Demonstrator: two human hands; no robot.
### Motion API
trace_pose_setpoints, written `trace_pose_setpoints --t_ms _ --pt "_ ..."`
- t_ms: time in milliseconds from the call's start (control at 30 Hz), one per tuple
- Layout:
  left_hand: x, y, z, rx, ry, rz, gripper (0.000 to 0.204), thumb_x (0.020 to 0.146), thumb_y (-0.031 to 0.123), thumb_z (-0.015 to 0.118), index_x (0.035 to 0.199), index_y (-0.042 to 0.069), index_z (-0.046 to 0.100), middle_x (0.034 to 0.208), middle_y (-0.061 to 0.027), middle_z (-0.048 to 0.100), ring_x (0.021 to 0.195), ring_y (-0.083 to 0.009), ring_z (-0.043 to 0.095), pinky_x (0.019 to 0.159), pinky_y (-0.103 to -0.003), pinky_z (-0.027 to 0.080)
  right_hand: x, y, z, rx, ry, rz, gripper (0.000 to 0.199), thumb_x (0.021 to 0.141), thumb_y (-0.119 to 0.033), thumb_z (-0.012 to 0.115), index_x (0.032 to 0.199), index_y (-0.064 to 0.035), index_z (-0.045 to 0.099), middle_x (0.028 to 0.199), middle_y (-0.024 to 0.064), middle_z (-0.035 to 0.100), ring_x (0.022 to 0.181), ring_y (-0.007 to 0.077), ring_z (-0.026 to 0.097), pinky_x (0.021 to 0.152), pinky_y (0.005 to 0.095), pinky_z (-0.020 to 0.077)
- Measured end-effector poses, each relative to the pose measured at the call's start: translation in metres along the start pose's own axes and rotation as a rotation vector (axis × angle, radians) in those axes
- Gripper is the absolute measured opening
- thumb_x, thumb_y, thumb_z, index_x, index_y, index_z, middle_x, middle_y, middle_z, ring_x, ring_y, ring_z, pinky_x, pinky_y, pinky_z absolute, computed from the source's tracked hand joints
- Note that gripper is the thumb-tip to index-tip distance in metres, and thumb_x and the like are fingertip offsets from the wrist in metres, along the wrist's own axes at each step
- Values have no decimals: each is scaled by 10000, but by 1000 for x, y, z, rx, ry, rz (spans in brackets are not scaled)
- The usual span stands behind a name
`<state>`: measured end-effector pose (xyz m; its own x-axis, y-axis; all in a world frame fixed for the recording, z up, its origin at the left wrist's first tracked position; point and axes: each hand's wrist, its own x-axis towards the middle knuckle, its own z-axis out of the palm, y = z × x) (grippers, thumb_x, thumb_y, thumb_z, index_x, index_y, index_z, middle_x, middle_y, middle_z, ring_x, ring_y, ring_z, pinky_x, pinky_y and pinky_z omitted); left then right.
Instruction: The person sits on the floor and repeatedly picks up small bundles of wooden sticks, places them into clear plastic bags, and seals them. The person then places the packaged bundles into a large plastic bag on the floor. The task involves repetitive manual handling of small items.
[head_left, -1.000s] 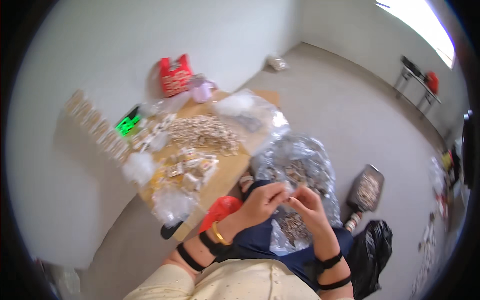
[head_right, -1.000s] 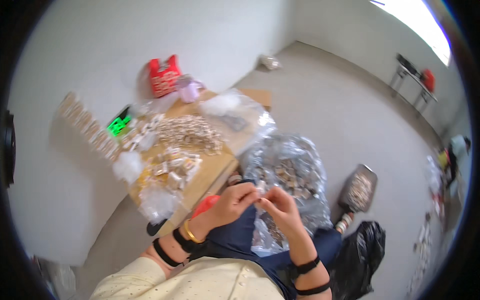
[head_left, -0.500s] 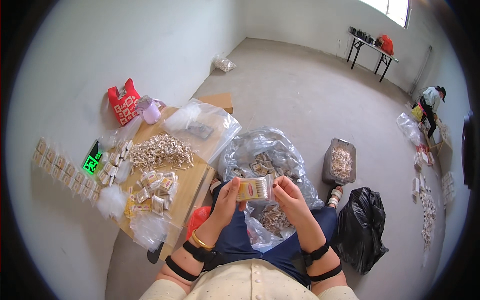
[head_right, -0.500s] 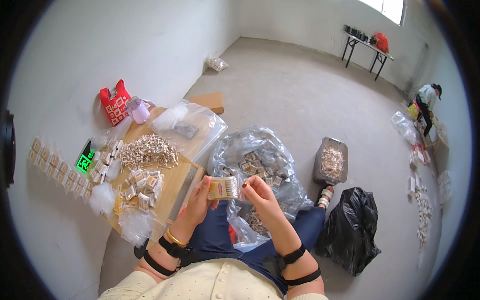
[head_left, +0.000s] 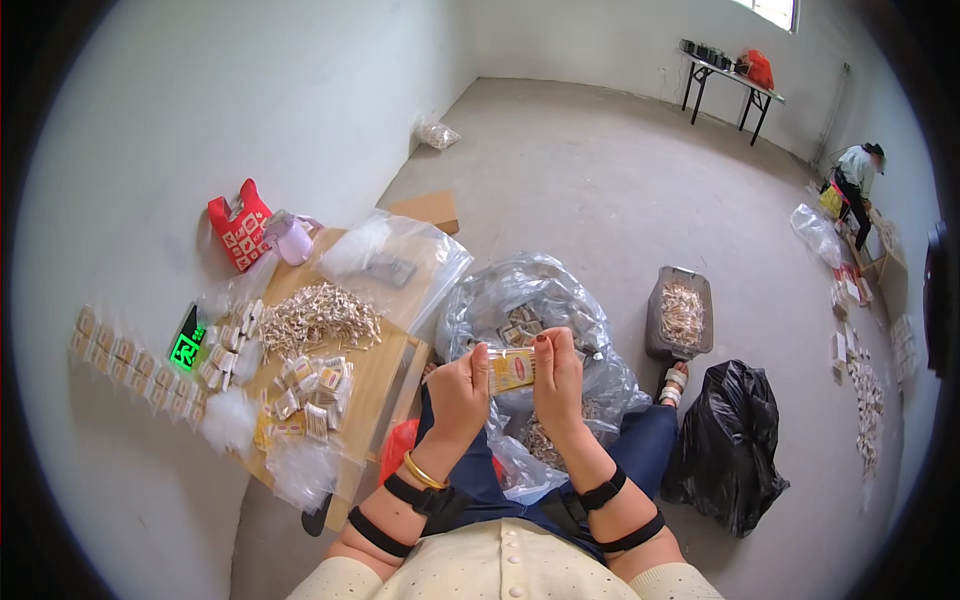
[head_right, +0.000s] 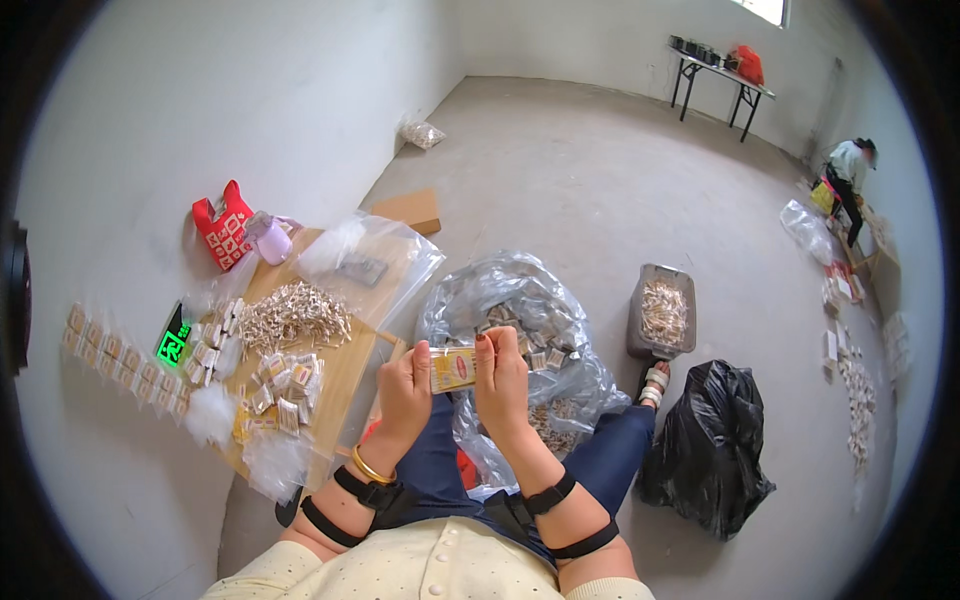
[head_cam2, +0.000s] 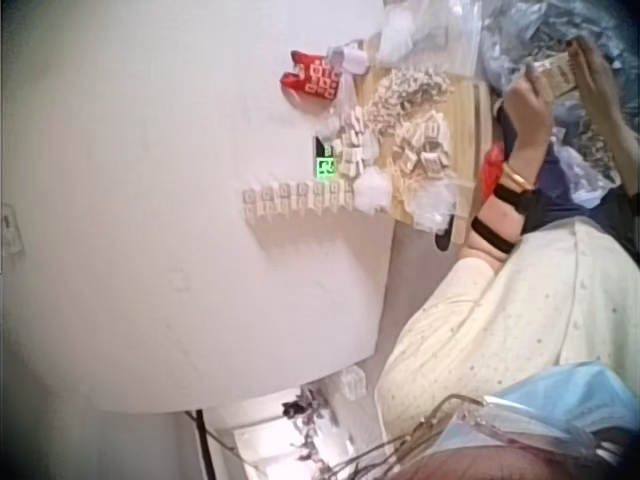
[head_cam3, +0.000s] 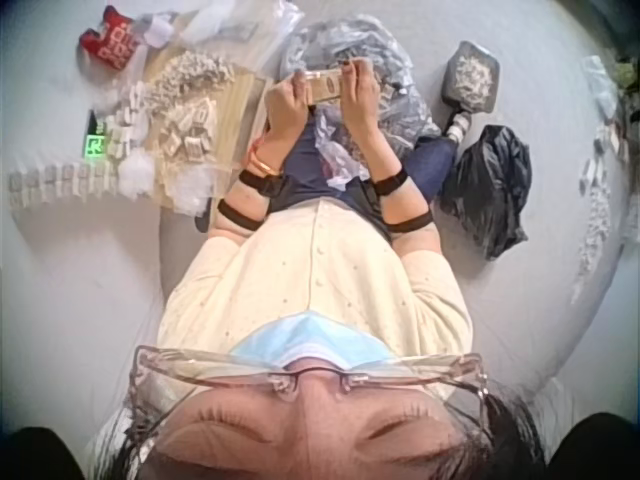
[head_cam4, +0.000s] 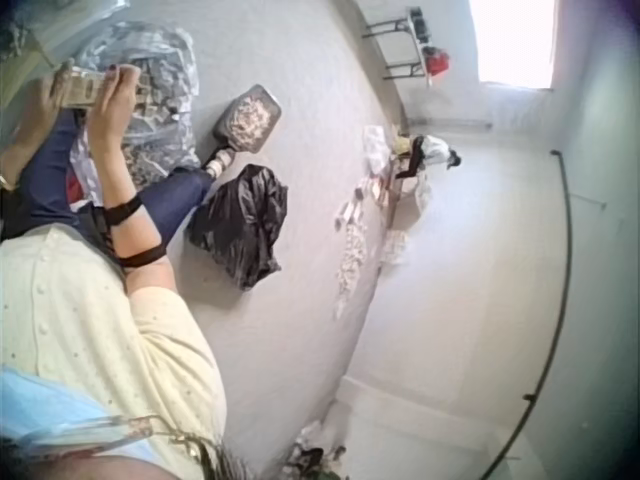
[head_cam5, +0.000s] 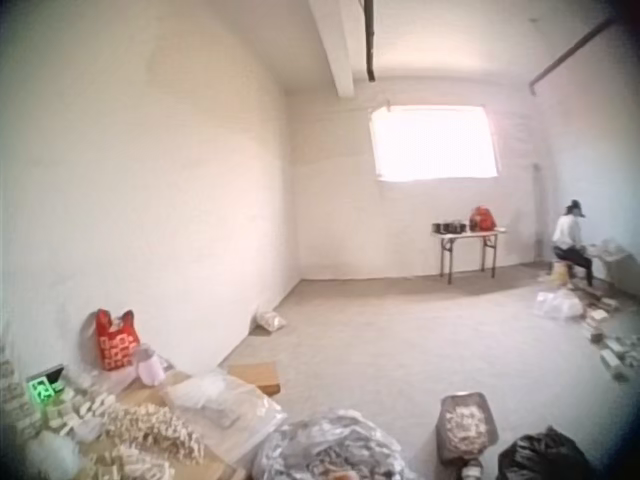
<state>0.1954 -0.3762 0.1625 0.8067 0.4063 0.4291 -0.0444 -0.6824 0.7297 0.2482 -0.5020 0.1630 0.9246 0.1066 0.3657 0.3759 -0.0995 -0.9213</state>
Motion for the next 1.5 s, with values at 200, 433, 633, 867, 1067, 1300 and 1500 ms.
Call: trace_pose_setpoints --t_ms 200,433,633,867,1067,1300,1500 --pt "10 12 5 -17 75 115 331 981 226 508 721 27 459 599 -155 476 513 -291 491 494 -378 370 -5 -1 2 83 1 35 319 1016 -306 425 900 -18 499 672 77 530 607 144 496 566 307 410" --pt "9 7 14 -846 45 -202 270 1011 215 465 798 50 447 639 -30 520 530 -82 437 484 -271 370 4 5 -4 389 43 118 350 1023 -314 423 899 -13 550 675 33 535 626 81 485 574 257 413" --pt "10 34 10 -521 -10 -21 272 1025 234 426 805 75 433 706 -40 616 555 -29 493 470 -177 335 9 16 -23 319 74 77 355 1029 -341 407 911 -42 559 714 -25 528 628 25 458 559 198 392" --pt "2 31 0 -734 -144 -246 297 1006 326 465 841 79 463 739 -73 664 556 -47 542 464 -173 364 7 24 -48 310 126 104 325 1021 -292 441 867 -25 542 712 7 543 667 64 484 608 237 413" --pt "1 13 -6 -725 -105 -208 269 922 280 638 787 68 542 555 33 513 465 -31 455 424 -172 329 5 35 -51 318 153 68 300 1018 -293 451 868 -49 538 735 -20 517 673 45 470 586 221 398" --pt "-32 -81 -98 -431 166 -415 274 943 274 609 799 42 634 510 54 443 400 -30 402 381 -199 302 3 68 -52 544 137 249 256 1012 -314 464 929 -91 557 755 -44 523 655 16 485 533 195 394" --pt "-157 -205 -213 70 583 -633 324 963 291 534 801 43 664 553 -26 569 497 -113 564 492 -264 440 -9 76 -16 490 5 384 279 994 -371 490 903 -116 559 712 -64 525 575 -3 489 456 162 371"
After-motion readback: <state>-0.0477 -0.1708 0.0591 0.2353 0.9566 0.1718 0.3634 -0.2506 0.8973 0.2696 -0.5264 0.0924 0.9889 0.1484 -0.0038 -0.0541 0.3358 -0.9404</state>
